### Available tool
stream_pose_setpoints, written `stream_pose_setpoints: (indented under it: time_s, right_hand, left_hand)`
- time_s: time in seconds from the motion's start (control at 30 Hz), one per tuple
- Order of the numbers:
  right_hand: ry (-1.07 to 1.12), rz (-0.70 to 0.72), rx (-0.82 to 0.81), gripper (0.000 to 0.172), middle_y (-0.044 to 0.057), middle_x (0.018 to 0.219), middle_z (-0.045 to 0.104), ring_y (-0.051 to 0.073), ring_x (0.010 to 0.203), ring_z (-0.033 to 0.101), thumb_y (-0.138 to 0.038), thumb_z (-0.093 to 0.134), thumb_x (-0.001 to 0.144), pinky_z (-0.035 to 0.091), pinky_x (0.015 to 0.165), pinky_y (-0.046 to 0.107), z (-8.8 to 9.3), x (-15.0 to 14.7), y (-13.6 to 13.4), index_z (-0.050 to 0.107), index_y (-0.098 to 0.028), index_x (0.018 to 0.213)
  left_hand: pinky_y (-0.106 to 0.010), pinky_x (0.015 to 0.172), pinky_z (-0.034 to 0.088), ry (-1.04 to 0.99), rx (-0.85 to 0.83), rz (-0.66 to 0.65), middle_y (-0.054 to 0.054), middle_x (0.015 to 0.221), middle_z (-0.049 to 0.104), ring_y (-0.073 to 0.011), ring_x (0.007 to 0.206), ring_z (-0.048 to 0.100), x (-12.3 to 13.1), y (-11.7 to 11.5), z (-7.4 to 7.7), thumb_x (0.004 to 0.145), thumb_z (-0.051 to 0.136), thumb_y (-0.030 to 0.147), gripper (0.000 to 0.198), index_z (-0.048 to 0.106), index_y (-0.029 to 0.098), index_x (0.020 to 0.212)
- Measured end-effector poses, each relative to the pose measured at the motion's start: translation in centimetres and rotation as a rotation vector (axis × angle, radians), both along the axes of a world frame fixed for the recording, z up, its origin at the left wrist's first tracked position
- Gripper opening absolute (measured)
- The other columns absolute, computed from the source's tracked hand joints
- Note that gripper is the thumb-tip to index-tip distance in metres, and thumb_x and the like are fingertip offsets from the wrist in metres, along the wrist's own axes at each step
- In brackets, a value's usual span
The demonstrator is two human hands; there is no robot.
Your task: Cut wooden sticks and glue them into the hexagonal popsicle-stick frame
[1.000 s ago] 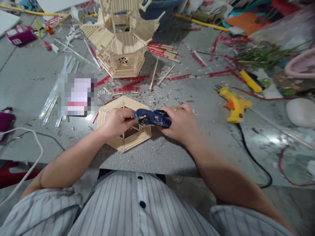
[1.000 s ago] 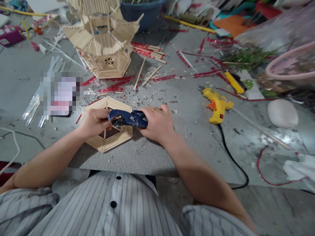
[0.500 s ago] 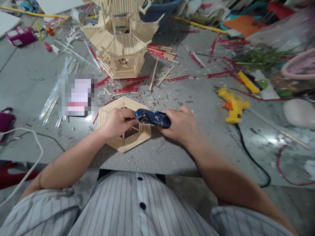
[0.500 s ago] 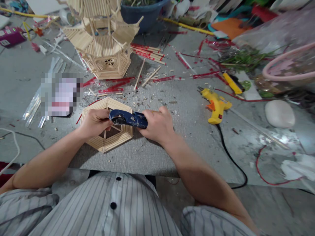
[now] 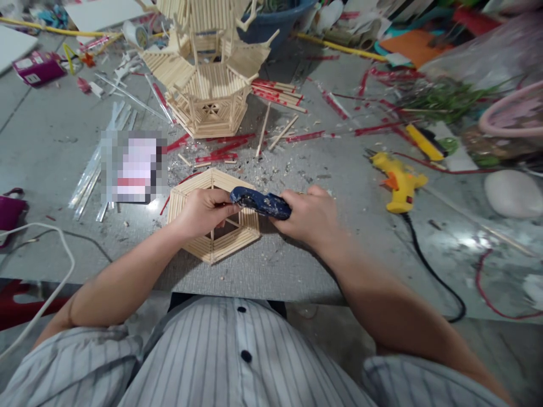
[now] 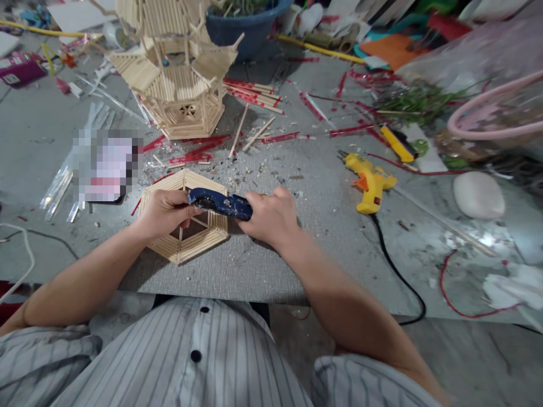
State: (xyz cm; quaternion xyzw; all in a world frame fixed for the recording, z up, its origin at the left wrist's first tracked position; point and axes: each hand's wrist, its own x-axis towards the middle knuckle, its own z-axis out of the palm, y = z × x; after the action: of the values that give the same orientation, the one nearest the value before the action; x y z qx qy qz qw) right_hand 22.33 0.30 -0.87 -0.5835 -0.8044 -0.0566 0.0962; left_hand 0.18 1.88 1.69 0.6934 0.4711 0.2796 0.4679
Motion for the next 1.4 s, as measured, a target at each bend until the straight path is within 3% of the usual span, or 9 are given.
stream_pose_setpoints:
  time_s: [0.27, 0.37, 0.5, 0.63, 0.77, 0.97, 1.2, 1.4]
  right_hand:
    - [-0.001, -0.050, -0.016, 0.027, 0.004, 0.054, 0.059, 0.018, 0.052, 0.051, -0.047, 0.055, 0.073, 0.028, 0.059, 0.032, -0.1, -0.2, -0.1, 0.062, -0.022, 0.066]
    - [0.022, -0.088, -0.016, 0.027, 0.005, 0.056, 0.060, 0.019, 0.053, 0.052, -0.047, 0.054, 0.074, 0.029, 0.060, 0.033, -0.3, 0.1, 0.1, 0.063, -0.022, 0.068]
    - [0.114, -0.081, 0.064, 0.025, 0.006, 0.066, 0.065, 0.023, 0.062, 0.057, -0.044, 0.053, 0.076, 0.032, 0.069, 0.037, -0.9, 0.9, 0.6, 0.064, -0.023, 0.085]
    - [0.147, -0.086, 0.098, 0.033, 0.010, 0.085, 0.069, 0.028, 0.077, 0.061, -0.043, 0.054, 0.078, 0.032, 0.077, 0.042, -0.8, 1.4, 1.0, 0.059, -0.023, 0.104]
    - [0.097, -0.141, 0.042, 0.046, 0.017, 0.096, 0.068, 0.031, 0.086, 0.060, -0.052, 0.054, 0.081, 0.031, 0.081, 0.045, -0.9, 1.9, 1.4, 0.056, -0.019, 0.114]
    - [0.041, -0.176, 0.045, 0.074, 0.022, 0.099, 0.065, 0.035, 0.089, 0.057, -0.072, 0.052, 0.075, 0.030, 0.078, 0.048, -2.7, 3.1, 2.3, 0.053, -0.013, 0.120]
    - [0.013, -0.175, 0.055, 0.075, 0.021, 0.100, 0.064, 0.036, 0.092, 0.054, -0.073, 0.050, 0.075, 0.029, 0.077, 0.046, -3.1, 3.1, 2.3, 0.054, -0.013, 0.120]
    - [0.052, -0.151, 0.014, 0.074, 0.025, 0.108, 0.061, 0.037, 0.096, 0.053, -0.070, 0.052, 0.078, 0.028, 0.079, 0.047, -2.8, 3.1, 2.1, 0.052, -0.012, 0.123]
  left_hand:
    - [-0.013, 0.035, 0.031, 0.000, -0.037, 0.010, 0.005, 0.039, 0.050, -0.0030, 0.035, 0.044, -0.1, 0.2, -0.1, 0.074, 0.063, 0.021, 0.016, 0.064, 0.014, 0.059]
    - [-0.012, 0.035, 0.032, 0.004, -0.084, 0.024, 0.005, 0.039, 0.051, -0.0030, 0.034, 0.044, -0.2, 0.3, -0.2, 0.074, 0.063, 0.021, 0.011, 0.071, 0.014, 0.072]
    - [-0.013, 0.033, 0.030, -0.014, -0.142, -0.005, 0.005, 0.039, 0.050, -0.0025, 0.031, 0.041, -0.3, 0.5, -0.5, 0.077, 0.060, 0.021, 0.016, 0.073, 0.014, 0.084]
    - [-0.014, 0.033, 0.028, 0.033, -0.125, -0.076, 0.003, 0.046, 0.059, -0.0018, 0.032, 0.039, -0.6, 0.8, -0.7, 0.080, 0.058, 0.024, 0.018, 0.073, 0.015, 0.081]
    - [-0.013, 0.044, 0.038, 0.125, -0.115, -0.161, 0.000, 0.067, 0.072, -0.0031, 0.046, 0.053, -0.9, 1.3, -0.4, 0.077, 0.061, 0.020, 0.014, 0.072, 0.015, 0.082]
    - [-0.016, 0.049, 0.040, 0.385, -0.069, -0.258, 0.001, 0.058, 0.070, -0.0070, 0.051, 0.059, -1.0, 1.4, 0.5, 0.074, 0.060, 0.016, 0.014, 0.072, 0.017, 0.066]
    - [-0.021, 0.054, 0.039, 0.516, -0.035, -0.259, 0.000, 0.063, 0.072, -0.0105, 0.056, 0.061, -0.3, 0.6, 0.7, 0.072, 0.065, 0.020, 0.011, 0.074, 0.017, 0.067]
    - [-0.023, 0.054, 0.035, 0.555, -0.056, -0.303, 0.002, 0.055, 0.067, -0.0089, 0.048, 0.054, 0.1, 0.5, 0.6, 0.070, 0.067, 0.018, 0.011, 0.073, 0.018, 0.060]
